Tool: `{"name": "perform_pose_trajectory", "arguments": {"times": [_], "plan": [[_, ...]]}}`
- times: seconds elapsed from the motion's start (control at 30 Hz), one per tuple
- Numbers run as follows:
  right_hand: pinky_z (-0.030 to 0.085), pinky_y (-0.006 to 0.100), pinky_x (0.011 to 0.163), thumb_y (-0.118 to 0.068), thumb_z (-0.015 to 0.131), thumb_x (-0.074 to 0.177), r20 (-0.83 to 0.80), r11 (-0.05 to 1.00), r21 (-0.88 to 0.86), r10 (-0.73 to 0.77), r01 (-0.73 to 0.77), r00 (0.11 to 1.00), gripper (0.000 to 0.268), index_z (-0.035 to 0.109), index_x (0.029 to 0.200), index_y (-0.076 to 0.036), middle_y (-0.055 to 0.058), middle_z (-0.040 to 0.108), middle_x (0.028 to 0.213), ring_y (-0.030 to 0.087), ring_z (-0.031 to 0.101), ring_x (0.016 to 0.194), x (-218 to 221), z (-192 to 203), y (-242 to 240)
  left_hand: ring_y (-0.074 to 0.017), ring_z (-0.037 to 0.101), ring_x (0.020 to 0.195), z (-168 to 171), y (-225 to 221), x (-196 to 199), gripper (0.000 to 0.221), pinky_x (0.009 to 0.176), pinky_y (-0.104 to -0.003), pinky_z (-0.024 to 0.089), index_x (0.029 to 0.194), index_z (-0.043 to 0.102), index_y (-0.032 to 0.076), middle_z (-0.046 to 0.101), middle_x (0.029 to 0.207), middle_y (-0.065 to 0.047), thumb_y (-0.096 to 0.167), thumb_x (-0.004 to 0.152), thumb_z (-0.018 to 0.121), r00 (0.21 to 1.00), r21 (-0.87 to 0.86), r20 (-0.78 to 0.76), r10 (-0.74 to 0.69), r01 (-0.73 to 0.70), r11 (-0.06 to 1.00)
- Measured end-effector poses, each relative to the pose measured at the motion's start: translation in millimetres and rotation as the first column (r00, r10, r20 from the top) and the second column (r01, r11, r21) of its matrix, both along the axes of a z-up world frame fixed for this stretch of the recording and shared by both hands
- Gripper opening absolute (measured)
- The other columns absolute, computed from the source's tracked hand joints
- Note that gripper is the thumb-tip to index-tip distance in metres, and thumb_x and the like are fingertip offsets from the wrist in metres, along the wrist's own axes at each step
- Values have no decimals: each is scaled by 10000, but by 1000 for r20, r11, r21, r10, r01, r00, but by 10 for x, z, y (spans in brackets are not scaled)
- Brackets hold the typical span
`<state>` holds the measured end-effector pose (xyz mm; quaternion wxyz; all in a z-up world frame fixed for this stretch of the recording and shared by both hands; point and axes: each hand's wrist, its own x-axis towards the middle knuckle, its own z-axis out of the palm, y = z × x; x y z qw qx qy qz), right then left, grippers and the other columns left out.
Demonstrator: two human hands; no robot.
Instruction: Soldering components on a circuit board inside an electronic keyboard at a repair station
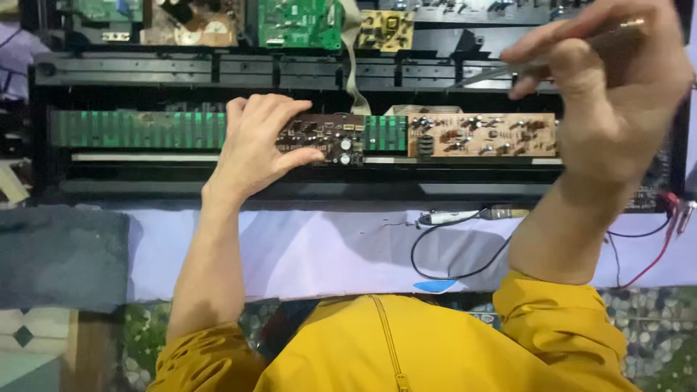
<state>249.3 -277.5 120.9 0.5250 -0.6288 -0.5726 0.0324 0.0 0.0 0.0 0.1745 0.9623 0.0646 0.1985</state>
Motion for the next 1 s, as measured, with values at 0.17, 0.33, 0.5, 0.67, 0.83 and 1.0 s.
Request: {"name": "perform_pose_trajectory", "arguments": {"times": [0.17, 0.33, 0.5, 0.67, 0.83, 1.0], "plan": [[604, 422, 889, -13, 404, 1330, -58, 996, 37, -84, 86, 995, 84, 381, 1317, 67, 324, 553, 1214, 454, 705, 1214, 51, 3, -286, -300, 585, 1105, 81, -61, 0, 594, 941, -474, 346, 1291, 669, 76, 664, 1208, -118, 569, 960, 677, 996, 48, 83, 27, -31, 998], [611, 411, 798, 162, 425, 1221, -13, 997, -68, -30, 29, 999, 43, 391, 1242, 145, 381, 641, 1121, 454, 742, 1063, 117, -61, -226, -306, 619, 1052, 260, -323, 129, 419, 911, -456, 373, 1166, 715, 43, 690, 1126, -136, 437, 1028, 672, 954, 59, 291, 74, -95, 994], [566, 335, 740, 127, 500, 1224, -137, 981, -155, -140, 118, 981, 76, 446, 1185, 91, 311, 680, 1109, 312, 693, 887, 293, -318, -361, -320, 577, 1130, 423, -752, 491, 499, 947, -472, 331, 1232, 645, 60, 618, 1234, -135, 456, 952, 759, 971, 151, 190, -142, 114, 982], [593, 376, 750, 46, 494, 1288, -144, 991, -39, -132, 128, 981, 94, 431, 1234, 90, 324, 656, 1097, 386, 721, 991, 584, -590, -525, -328, 514, 1197, 166, -1030, 995, 961, 967, -514, 374, 1365, 550, 112, 545, 1353, -122, 647, 670, 942, 987, 345, 7, -162, 149, 927], [606, 345, 671, 13, 543, 1205, -318, 978, -7, -201, 210, 927, 97, 462, 1164, 48, 294, 675, 1015, 328, 715, 851, 539, -744, -505, -312, 505, 1136, -100, -1136, 1213, 1031, 906, -477, 389, 1431, 491, 154, 532, 1308, -102, 610, 631, 956, 987, 335, -77, -142, 160, 928], [603, 352, 651, -13, 550, 1219, -324, 973, 35, -205, 229, 924, 111, 466, 1172, 43, 285, 666, 990, 345, 730, 893, 595, -828, -508, -316, 520, 1053, -157, -1096, 1221, 977, 878, -425, 383, 1475, 446, 121, 537, 1290, -136, 504, 738, 961, 968, 105, -79, -239, 247, 963]]}}
